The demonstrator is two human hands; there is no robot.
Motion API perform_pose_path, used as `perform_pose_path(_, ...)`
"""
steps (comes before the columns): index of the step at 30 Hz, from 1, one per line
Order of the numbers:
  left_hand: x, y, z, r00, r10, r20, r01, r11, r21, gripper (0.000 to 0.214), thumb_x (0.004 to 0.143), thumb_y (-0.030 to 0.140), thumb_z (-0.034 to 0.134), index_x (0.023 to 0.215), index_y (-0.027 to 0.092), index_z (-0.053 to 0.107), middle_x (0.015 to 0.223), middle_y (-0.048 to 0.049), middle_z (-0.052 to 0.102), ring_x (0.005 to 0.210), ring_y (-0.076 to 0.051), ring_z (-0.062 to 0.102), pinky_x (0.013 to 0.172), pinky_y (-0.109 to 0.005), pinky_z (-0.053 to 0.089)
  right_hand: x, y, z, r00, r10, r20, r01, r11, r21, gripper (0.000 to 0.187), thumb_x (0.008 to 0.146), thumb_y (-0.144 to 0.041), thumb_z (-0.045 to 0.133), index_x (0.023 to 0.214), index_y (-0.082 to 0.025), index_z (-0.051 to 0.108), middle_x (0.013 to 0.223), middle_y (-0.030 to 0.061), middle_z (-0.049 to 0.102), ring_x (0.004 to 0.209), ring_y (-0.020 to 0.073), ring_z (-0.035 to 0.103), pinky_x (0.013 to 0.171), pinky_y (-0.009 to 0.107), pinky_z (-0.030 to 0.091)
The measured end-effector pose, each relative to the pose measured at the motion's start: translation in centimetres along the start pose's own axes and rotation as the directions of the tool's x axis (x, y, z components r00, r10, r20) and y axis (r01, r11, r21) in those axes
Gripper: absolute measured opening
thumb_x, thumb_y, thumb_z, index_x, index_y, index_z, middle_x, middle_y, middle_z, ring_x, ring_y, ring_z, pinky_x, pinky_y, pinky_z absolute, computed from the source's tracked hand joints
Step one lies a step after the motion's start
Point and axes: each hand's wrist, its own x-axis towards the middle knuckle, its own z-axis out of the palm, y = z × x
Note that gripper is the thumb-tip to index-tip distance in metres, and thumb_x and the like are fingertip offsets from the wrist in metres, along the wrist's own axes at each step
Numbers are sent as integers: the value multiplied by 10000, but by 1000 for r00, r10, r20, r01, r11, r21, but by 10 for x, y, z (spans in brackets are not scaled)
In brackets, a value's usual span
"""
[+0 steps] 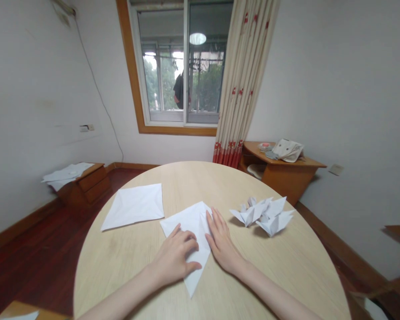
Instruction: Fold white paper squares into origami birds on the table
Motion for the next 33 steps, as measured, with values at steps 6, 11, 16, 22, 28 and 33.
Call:
perform_pose_path(6, 20, -11, -6, 996, -30, 79, 37, 996, -82, 286, 631, 348, 845, 821, 229, 667, 943, -7, 648, 950, -233, 561, 960, -397, 373, -1, 2, -5, 998, -49, -43, 50, 999, 1, 458, 933, -169, 419, 1336, -372, 497, 1591, 2, 58, 1423, 312, 155, 1062, 566, 321)
perform_pose_path(11, 22, -23, -8, 997, -32, 72, 47, 974, -224, 300, 604, 308, 862, 785, 202, 648, 1015, -23, 609, 1005, -225, 537, 905, -327, 399, -3, 1, -8, 999, -30, 30, 29, 999, 22, 447, 922, -241, 476, 1360, -330, 479, 1589, 43, 64, 1424, 322, 140, 1056, 585, 307)
perform_pose_path(16, 13, -25, -4, 998, -59, 38, 67, 960, -271, 365, 613, 286, 854, 819, 190, 569, 1210, -85, 527, 1146, -269, 456, 977, -396, 376, -3, 1, -10, 988, -29, 153, 22, 999, 45, 673, 868, -333, 595, 1464, -313, 284, 1588, 96, -29, 1431, 350, 70, 1063, 609, 256)
perform_pose_path(22, 10, -21, -10, 997, -18, 79, 36, 971, -235, 328, 689, 283, 808, 884, 195, 559, 1216, -89, 547, 1156, -269, 467, 974, -401, 390, -4, 0, -8, 985, -5, 170, -1, 999, 34, 672, 891, -280, 552, 1476, -346, 227, 1587, 65, -89, 1436, 333, 45, 1080, 579, 238)
perform_pose_path(28, 8, -22, -18, 990, 48, 132, -19, 977, -213, 271, 798, 362, 714, 990, 207, 601, 1267, -97, 553, 1190, -258, 489, 1004, -385, 391, -3, -1, -9, 989, 31, 145, -33, 999, 14, 727, 873, -297, 565, 1481, -376, 174, 1589, 57, -77, 1432, 341, 77, 1065, 576, 255)
perform_pose_path(33, 7, -25, -16, 989, 77, 124, -53, 981, -188, 290, 845, 400, 653, 1087, 241, 631, 1288, -88, 559, 1196, -248, 508, 1011, -377, 402, -2, 0, -9, 987, 74, 145, -77, 997, 13, 812, 878, -285, 542, 1498, -349, 21, 1589, 91, -38, 1439, 315, 59, 1072, 558, 238)
